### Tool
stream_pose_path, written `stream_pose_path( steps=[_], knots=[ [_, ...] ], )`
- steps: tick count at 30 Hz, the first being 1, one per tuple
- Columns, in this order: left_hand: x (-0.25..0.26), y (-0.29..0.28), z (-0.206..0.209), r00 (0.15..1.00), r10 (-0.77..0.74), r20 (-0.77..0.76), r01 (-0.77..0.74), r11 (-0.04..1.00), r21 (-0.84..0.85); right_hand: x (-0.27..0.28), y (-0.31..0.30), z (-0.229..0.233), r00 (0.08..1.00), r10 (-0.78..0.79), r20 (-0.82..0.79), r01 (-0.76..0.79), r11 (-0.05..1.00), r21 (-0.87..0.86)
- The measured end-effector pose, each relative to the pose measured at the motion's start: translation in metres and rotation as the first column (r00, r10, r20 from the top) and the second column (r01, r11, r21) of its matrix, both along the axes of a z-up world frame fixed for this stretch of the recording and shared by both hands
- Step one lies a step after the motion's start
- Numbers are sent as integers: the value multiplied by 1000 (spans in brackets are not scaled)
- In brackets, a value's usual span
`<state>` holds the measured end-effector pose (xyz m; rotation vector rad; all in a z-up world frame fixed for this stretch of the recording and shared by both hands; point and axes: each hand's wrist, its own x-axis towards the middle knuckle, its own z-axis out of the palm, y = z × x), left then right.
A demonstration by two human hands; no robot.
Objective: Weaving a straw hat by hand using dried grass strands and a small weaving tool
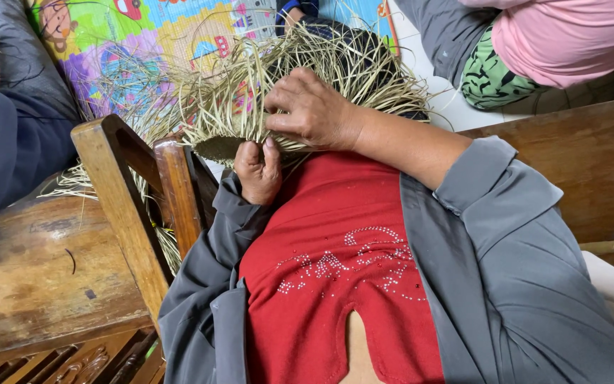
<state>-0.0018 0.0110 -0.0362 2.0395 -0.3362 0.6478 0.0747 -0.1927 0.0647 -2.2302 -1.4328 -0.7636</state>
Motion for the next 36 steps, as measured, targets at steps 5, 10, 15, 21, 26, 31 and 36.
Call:
stream_pose_path(
  steps=[5,10,15,21,26,31,36],
  knots=[
    [6,3,-2,995,-78,58,85,990,-112,-1,5,-25,976,-118,184,106,992,71],
    [5,3,2,997,-54,62,59,994,-87,-14,2,-2,979,-97,182,87,994,61],
    [7,6,-7,996,-53,73,61,993,-104,-13,0,12,994,-70,84,58,989,138],
    [11,10,-29,994,-62,94,71,993,-94,-17,6,25,1000,-16,-23,18,992,122],
    [11,9,-35,993,-52,102,60,996,-69,-15,7,20,998,-41,-38,43,997,70],
    [9,7,-32,992,-64,105,73,994,-83,-8,4,11,997,-70,-14,70,997,29],
    [8,6,-27,993,-79,86,87,992,-93,-8,4,-3,994,-100,39,99,995,34]
  ],
)
